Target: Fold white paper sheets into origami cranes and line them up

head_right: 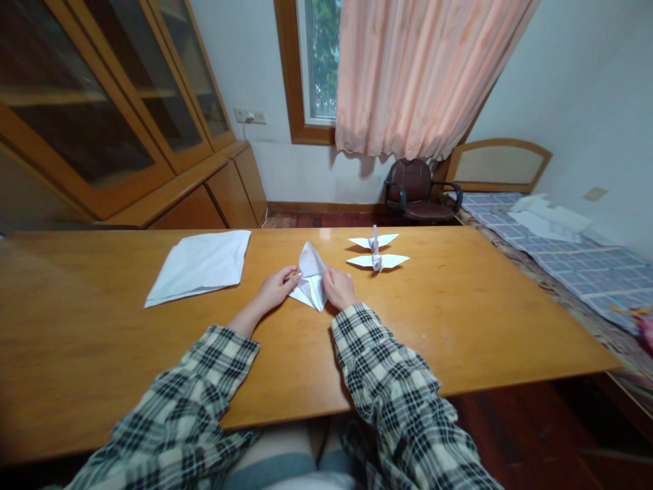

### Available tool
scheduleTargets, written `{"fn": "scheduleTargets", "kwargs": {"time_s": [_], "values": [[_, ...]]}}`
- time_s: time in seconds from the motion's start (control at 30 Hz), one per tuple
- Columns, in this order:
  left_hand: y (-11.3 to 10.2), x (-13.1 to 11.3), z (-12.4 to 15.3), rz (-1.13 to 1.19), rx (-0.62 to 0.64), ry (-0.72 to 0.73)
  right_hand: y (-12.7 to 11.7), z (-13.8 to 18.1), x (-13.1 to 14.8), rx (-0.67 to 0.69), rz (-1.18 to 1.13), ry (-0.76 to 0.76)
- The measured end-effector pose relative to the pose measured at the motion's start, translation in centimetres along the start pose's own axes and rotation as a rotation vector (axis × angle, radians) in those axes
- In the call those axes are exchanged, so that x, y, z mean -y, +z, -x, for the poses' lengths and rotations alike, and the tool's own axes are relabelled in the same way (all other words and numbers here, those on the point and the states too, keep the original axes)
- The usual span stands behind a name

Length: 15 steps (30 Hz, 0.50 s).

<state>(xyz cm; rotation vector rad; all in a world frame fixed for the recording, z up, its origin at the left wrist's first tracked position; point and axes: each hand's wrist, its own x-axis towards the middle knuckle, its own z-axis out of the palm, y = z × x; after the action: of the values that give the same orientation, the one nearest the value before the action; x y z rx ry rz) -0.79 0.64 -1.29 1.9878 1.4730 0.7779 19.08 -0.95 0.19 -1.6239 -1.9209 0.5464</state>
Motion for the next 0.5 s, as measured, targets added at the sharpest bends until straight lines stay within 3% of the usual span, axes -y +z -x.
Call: {"fn": "scheduleTargets", "kwargs": {"time_s": [0.37, 0.5], "values": [[0.2, -1.1, 0.2, -0.268, -0.056, 0.025, 0.1, 0.0, -0.1, 0.025, 0.058, -0.021], [0.2, -1.3, 0.2, -0.355, -0.099, 0.053, 0.0, 0.1, 0.1, -0.023, 0.116, -0.023]]}}
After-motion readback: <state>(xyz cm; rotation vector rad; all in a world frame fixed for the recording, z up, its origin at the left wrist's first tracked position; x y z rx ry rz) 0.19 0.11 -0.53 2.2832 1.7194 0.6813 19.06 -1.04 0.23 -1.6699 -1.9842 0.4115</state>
